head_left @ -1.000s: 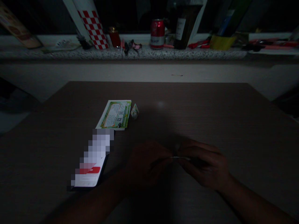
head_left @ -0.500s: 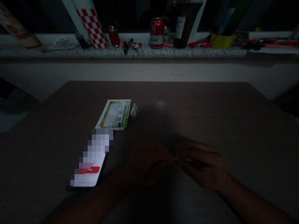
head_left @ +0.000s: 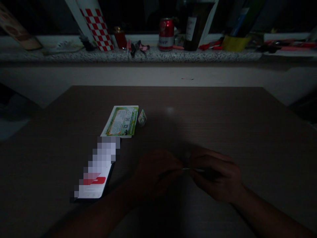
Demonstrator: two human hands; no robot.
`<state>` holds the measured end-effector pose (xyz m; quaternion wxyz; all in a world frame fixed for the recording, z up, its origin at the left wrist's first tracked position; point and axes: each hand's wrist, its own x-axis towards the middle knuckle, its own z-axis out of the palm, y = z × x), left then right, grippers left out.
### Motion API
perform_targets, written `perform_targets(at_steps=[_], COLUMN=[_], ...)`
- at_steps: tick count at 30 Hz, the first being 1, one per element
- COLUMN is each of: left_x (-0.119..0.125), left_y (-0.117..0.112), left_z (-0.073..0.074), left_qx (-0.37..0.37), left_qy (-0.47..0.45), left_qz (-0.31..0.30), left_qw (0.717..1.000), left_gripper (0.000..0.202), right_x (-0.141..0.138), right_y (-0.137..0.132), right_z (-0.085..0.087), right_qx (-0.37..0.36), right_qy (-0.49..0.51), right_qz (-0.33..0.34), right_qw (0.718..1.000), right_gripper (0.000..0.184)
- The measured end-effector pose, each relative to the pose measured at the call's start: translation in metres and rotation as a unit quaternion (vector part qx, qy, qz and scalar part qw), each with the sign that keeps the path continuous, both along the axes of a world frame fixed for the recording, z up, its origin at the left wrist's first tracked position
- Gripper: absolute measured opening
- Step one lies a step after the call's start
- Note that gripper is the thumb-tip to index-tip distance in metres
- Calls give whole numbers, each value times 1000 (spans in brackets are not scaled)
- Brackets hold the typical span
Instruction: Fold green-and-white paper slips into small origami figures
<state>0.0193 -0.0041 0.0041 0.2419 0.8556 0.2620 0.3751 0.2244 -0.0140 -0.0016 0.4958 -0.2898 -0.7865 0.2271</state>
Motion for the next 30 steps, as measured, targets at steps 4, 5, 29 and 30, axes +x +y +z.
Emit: perform_targets(at_steps=[4, 5, 29, 30], left_x=[0, 0, 5, 5], left_y=[0, 0, -3, -3], left_z=[1, 1, 1, 1], left_qx=[1, -3, -6, -10], left_qy=[-7, -3, -15, -14], left_qz=[-2, -1, 19, 22], left_qw=[1000, 1000, 1000, 1000], left_gripper=[9, 9, 7, 7], right_x=[2, 2, -1, -1], right_y=[0, 0, 2, 2], right_z=[-1, -2, 3, 3], right_qx=[-3, -5, 25, 26], right_qy=[8, 8, -18, -19], right_qz=[10, 13, 13, 13], right_qw=[1000, 1000, 999, 999], right_gripper=[17, 18, 13, 13])
